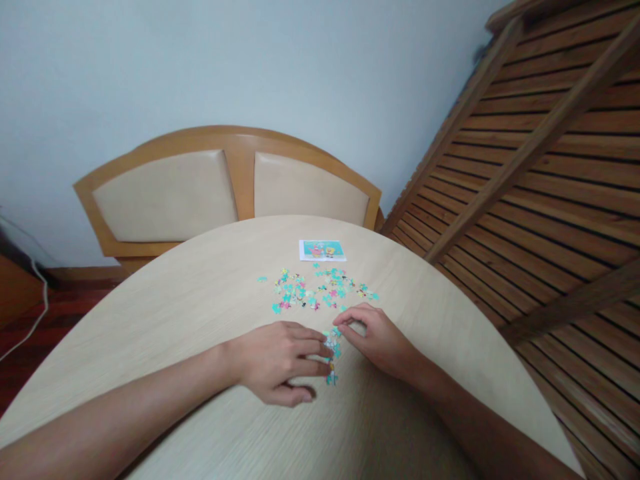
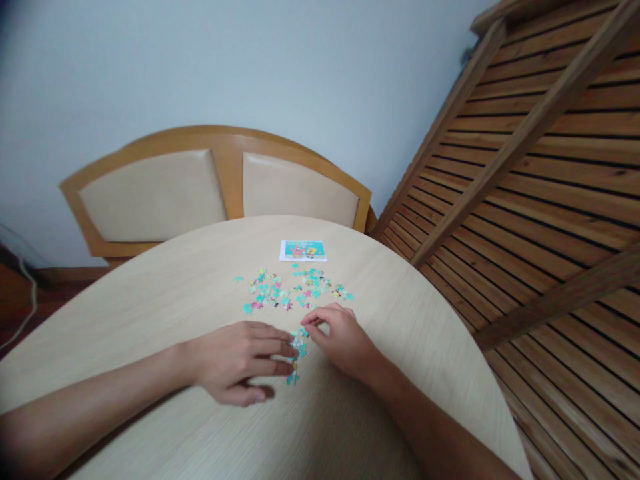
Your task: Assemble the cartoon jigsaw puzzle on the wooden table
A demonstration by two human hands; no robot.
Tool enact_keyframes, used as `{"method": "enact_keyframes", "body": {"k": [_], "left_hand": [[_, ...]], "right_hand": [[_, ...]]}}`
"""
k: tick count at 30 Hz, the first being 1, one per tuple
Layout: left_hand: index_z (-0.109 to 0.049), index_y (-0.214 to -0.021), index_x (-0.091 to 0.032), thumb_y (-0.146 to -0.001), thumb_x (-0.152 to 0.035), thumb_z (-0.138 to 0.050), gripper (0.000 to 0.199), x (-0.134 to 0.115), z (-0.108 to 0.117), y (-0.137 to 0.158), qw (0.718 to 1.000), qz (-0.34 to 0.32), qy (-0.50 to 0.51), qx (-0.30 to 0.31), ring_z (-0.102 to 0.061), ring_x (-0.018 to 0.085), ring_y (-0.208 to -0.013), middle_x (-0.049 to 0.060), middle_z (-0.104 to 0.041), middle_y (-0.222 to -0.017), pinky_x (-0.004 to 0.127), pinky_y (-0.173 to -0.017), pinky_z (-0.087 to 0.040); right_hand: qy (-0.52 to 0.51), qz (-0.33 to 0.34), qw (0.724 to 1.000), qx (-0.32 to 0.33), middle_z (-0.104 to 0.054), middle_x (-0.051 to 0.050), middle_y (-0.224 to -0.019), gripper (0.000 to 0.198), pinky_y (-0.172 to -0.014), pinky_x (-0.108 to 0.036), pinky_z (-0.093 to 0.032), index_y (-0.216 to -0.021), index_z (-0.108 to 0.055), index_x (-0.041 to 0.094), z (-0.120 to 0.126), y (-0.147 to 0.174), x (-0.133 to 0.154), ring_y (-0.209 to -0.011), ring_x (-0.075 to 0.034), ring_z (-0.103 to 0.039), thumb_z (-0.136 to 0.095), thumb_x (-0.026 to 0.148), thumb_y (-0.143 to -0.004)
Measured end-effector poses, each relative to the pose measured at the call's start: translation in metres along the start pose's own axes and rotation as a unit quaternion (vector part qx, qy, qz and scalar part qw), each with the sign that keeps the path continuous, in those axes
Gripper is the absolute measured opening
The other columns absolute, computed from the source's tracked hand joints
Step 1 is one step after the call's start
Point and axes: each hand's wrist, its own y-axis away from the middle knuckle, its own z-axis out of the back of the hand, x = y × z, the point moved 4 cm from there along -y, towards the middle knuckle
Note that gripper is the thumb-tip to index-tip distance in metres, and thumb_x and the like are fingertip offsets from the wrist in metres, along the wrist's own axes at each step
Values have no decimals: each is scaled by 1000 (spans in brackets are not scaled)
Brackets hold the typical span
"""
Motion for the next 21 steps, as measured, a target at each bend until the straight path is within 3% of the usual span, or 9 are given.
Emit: {"method": "enact_keyframes", "body": {"k": [21], "left_hand": [[-61,-125,-17,-99,-41,-51,36,1,-2,2,1000,2,-7,11,-61,29,-122,13,-66,-130,43,-103,-53]], "right_hand": [[15,18,999,34,-78,-1,-90,13,-86,-34,-49,-89,-77,24,-4,1,6,-93,-21,-69,-65,20,-92]]}}
